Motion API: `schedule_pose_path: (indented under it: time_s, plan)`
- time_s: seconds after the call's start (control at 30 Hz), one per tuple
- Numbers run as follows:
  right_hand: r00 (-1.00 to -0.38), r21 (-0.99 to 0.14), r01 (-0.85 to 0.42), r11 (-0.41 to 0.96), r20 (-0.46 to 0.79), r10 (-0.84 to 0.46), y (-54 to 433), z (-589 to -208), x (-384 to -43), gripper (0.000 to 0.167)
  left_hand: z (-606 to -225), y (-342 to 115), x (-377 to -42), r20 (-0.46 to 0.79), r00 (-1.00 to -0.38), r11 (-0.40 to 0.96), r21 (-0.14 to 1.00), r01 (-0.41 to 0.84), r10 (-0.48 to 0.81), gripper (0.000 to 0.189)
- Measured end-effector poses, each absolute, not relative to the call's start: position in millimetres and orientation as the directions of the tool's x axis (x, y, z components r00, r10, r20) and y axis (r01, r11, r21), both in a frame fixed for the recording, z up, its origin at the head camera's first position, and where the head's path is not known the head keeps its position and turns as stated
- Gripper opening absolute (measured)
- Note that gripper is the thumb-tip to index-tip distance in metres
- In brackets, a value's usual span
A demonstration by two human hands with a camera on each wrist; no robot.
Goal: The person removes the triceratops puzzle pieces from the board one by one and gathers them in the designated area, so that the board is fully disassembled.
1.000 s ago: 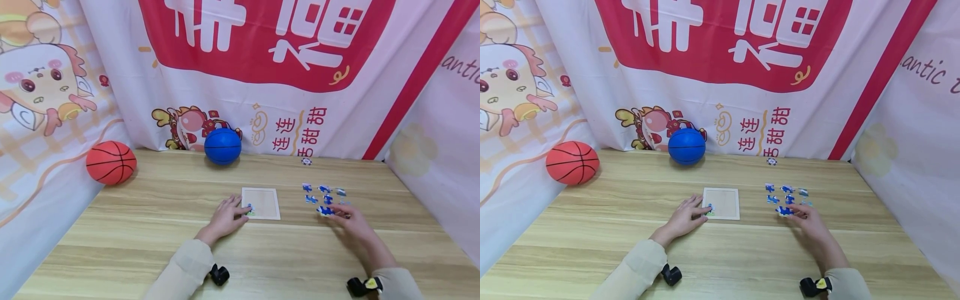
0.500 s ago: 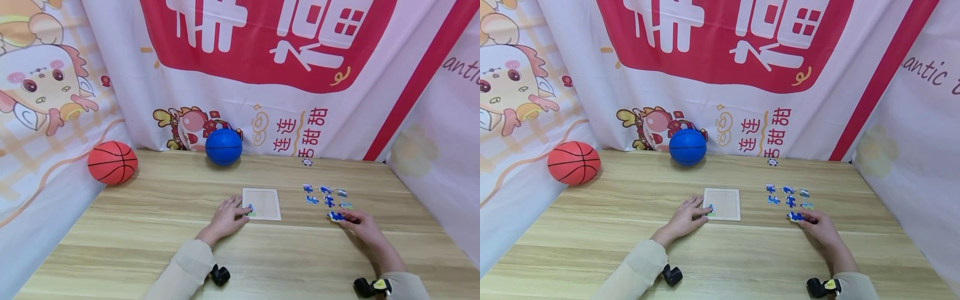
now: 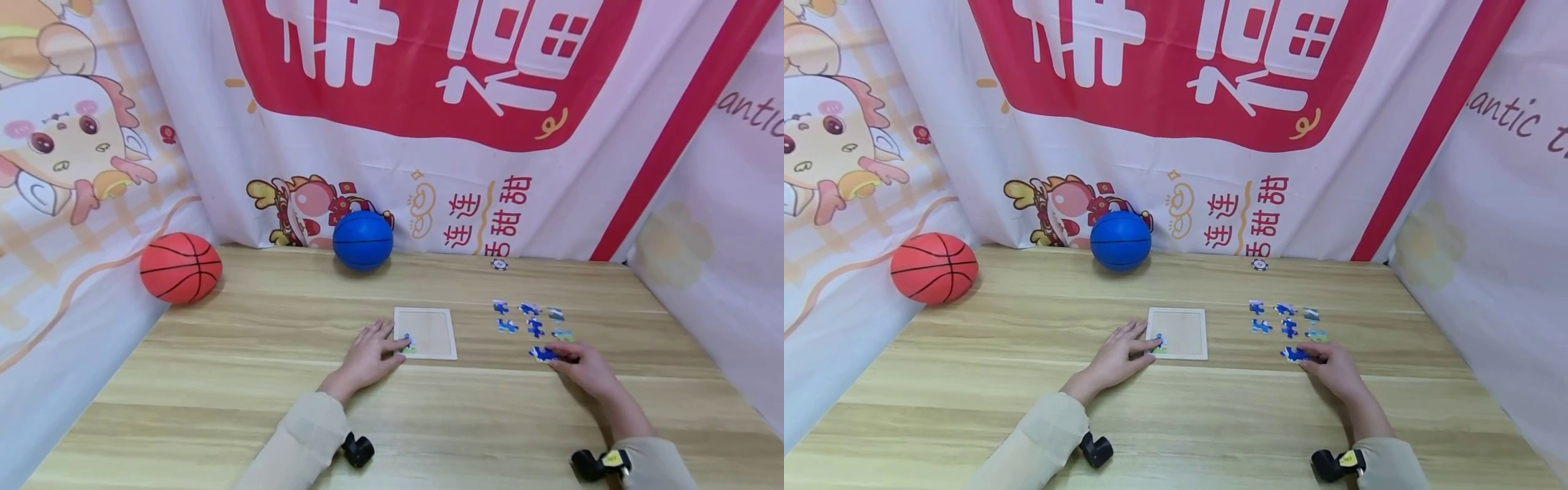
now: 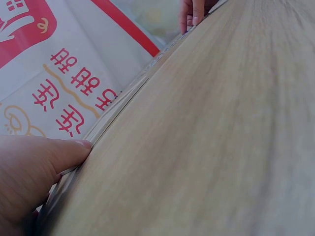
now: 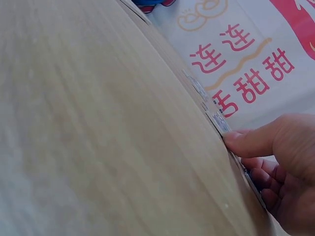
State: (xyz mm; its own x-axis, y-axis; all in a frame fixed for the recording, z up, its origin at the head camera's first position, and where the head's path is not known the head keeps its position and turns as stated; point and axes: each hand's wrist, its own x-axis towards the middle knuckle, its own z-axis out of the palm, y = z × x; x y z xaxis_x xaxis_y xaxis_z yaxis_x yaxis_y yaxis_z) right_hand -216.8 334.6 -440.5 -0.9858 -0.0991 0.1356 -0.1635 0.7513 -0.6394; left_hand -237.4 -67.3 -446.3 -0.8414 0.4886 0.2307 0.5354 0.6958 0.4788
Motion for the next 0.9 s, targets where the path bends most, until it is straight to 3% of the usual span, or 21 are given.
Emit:
schedule_pose_path:
  time_s: [0.47, 0.67, 0.8, 0.9]
  plan:
    - [-0.996, -0.68, -0.077, 0.729, 0.018, -0.089, 319, -411, -217, 0.044, -448, -68, -237, 0.234, -0.847, 0.699, 0.483, 0.527, 0.476, 0.035]
    - [-0.989, -0.731, -0.144, 0.667, 0.138, -0.063, 278, -395, -222, 0.04, -446, -71, -237, 0.242, -0.854, 0.678, 0.525, 0.514, 0.46, 0.039]
    - [-0.966, -0.759, -0.257, 0.598, 0.228, -0.125, 243, -396, -233, 0.033, -443, -73, -237, 0.234, -0.869, 0.659, 0.574, 0.486, 0.436, 0.041]
    - [-0.956, -0.773, -0.292, 0.564, 0.218, -0.196, 217, -400, -240, 0.033, -443, -75, -239, 0.241, -0.874, 0.672, 0.563, 0.481, 0.423, 0.041]
